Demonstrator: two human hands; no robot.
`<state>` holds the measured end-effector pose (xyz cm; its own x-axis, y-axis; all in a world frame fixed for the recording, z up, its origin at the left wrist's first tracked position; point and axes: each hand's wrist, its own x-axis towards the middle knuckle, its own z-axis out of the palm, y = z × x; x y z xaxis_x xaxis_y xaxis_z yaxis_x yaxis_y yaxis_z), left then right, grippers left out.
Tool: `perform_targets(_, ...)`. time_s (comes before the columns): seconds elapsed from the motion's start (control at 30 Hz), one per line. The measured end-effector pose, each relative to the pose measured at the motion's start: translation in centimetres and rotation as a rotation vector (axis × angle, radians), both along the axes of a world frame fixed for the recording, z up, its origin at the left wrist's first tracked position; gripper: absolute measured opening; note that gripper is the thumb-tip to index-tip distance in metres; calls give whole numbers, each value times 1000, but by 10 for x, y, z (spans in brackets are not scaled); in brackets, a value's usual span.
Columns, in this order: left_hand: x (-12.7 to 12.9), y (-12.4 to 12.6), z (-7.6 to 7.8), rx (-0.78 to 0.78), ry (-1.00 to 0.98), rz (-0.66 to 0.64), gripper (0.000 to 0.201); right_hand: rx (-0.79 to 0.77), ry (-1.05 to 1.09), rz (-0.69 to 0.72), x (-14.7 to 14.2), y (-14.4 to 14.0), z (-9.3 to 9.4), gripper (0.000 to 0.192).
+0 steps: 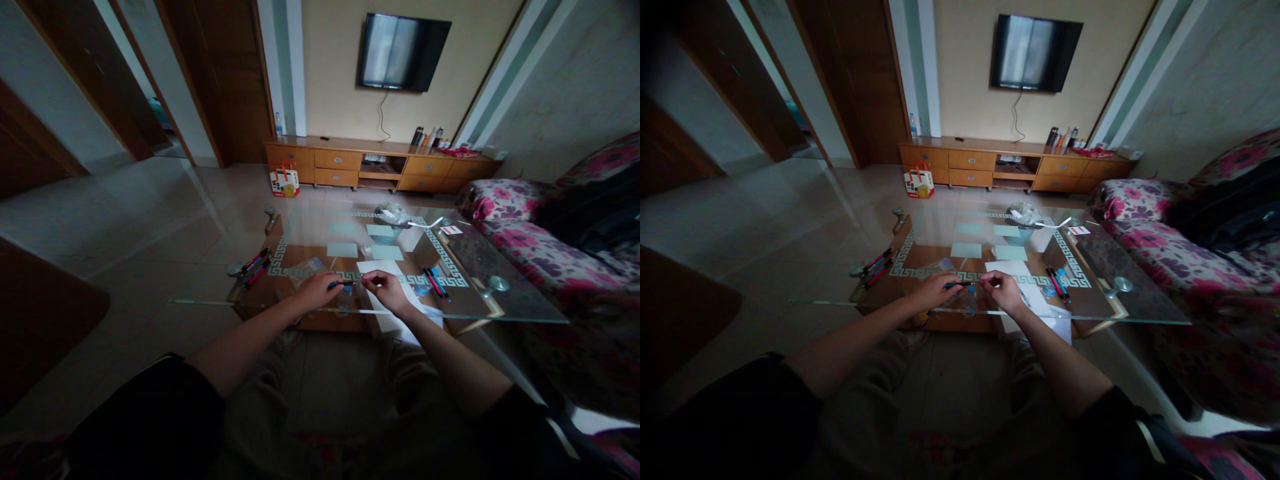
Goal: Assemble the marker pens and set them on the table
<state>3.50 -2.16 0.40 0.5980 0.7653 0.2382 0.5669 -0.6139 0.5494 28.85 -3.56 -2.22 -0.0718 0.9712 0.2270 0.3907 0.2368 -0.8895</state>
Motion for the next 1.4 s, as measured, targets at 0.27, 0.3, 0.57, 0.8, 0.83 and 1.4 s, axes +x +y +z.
perform_targets(0.27, 1, 0, 1, -3, -5, -3, 22, -40, 20, 71, -7, -7, 11, 30)
perform_targets(0.3, 1, 0, 1, 0, -10, -5, 22, -40, 19, 76, -8, -7, 12, 29)
perform_targets(0.57, 0, 2, -3, 2, -25, -34, 22, -50, -7, 94, -10, -8, 13, 27)
perform_targets(0.8, 1, 2, -4, 0, -19, -42, 21, -53, -19, 118, -11, -9, 14, 26)
perform_targets(0.83, 1, 2, -4, 6, -18, -42, 21, -57, -18, 120, -12, -9, 14, 26)
perform_targets(1.4, 1, 0, -3, 38, -17, -76, 19, -73, -14, 133, -14, -9, 11, 29)
